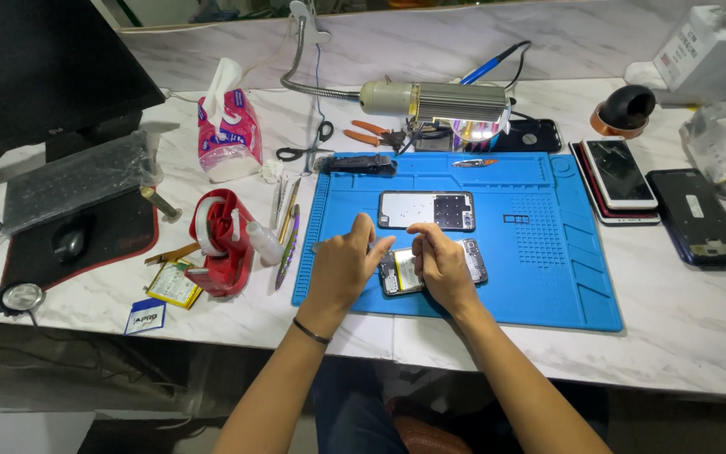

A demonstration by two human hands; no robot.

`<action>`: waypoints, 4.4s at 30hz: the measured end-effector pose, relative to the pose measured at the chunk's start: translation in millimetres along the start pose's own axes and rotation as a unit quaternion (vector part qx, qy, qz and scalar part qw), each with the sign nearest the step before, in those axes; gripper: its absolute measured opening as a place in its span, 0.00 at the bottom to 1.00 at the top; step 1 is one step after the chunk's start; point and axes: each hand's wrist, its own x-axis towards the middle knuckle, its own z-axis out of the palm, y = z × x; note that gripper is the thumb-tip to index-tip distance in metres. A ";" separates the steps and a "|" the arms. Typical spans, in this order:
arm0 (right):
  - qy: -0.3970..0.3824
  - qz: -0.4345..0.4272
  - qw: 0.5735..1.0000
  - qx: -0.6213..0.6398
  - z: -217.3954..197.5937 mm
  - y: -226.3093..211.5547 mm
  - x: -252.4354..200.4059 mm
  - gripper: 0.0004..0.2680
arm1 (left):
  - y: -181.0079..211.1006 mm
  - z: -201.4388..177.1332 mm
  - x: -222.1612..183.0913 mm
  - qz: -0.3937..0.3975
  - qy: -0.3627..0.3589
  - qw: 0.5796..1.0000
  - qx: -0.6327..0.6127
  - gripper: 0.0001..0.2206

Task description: The person is using a small prying tool to remove internal shielding and other small components from a disassembled smartphone.

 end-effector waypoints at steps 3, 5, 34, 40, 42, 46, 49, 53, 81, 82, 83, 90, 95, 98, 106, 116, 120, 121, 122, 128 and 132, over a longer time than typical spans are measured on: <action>0.001 -0.002 1.000 0.000 -0.5 -0.3 -0.6 0.12 | 10.6 -22.6 -2.7 -0.028 -0.117 0.958 -0.260 0.12; -0.001 -0.002 1.000 -0.002 -0.5 1.0 -1.5 0.12 | 21.0 -44.1 0.4 -0.018 -0.148 0.943 -0.298 0.10; 0.002 -0.005 1.000 0.006 -0.8 2.0 -0.9 0.12 | 25.6 -31.0 6.9 -0.064 -0.151 0.986 -0.022 0.20; 0.000 -0.012 1.000 0.003 -1.2 3.3 -0.5 0.12 | 28.9 -36.1 8.2 -0.074 -0.180 0.979 -0.063 0.18; -0.002 -0.015 1.000 0.004 -0.9 2.9 0.8 0.12 | 31.5 -43.0 11.5 -0.073 -0.171 0.982 -0.011 0.17; -0.002 -0.011 1.000 0.001 -1.2 1.5 -0.5 0.12 | 30.4 -37.9 9.5 -0.056 -0.183 0.979 -0.067 0.18; -0.001 -0.007 1.000 0.007 -1.1 2.6 -1.4 0.12 | 33.1 -41.9 11.3 -0.062 -0.186 0.981 -0.004 0.14; 0.003 -0.009 1.000 0.007 0.1 2.8 0.1 0.12 | 31.2 -41.7 11.7 -0.068 -0.181 0.981 -0.016 0.16; -0.011 0.006 1.000 -0.014 -1.9 2.9 1.5 0.08 | 28.0 -61.2 9.8 -0.174 -0.107 0.916 -0.345 0.11; -0.011 0.005 1.000 -0.014 -3.3 0.6 1.9 0.08 | 27.0 -60.6 9.1 -0.173 -0.107 0.916 -0.345 0.11; -0.025 0.010 1.000 -0.013 -4.8 -1.7 2.3 0.08 | 26.1 -60.0 8.3 -0.178 -0.082 0.912 -0.360 0.11; -0.067 -0.017 0.998 -0.008 -4.3 -4.1 4.1 0.03 | 17.7 -42.7 7.5 -0.197 -0.012 0.874 -0.444 0.10; -0.043 -0.020 0.998 -0.035 0.1 8.5 0.7 0.05 | -6.2 -14.0 6.4 -0.219 0.073 0.834 -0.501 0.12; -0.027 -0.011 0.999 -0.046 -0.6 16.1 1.2 0.06 | -22.3 12.4 -3.4 -0.226 0.169 0.831 -0.479 0.12; -0.003 0.024 0.999 -0.028 -0.3 10.7 8.5 0.07 | -38.4 42.5 -16.7 -0.187 0.259 0.874 -0.367 0.09; -0.071 0.037 0.967 -0.241 -13.3 27.9 70.4 0.06 | -44.8 50.2 -20.7 -0.169 0.267 0.890 -0.329 0.09; -0.060 0.062 0.963 -0.255 -19.4 33.1 75.3 0.09 | -40.1 45.7 -21.1 -0.147 0.274 0.894 -0.322 0.10; -0.062 0.062 0.963 -0.255 -17.5 19.4 68.7 0.09 | -39.3 45.3 -22.2 -0.149 0.274 0.894 -0.322 0.10; -0.046 0.054 0.976 -0.204 -16.4 6.1 62.1 0.10 | -38.0 45.5 -22.8 -0.134 0.277 0.894 -0.326 0.10; -0.023 0.024 0.998 -0.062 -12.8 -4.7 14.3 0.14 | -33.5 71.6 -32.6 -0.050 0.262 0.918 -0.292 0.15; -0.012 -0.020 0.998 -0.059 -12.5 1.4 10.8 0.14 | -32.5 70.4 -31.1 0.018 0.221 0.934 -0.279 0.15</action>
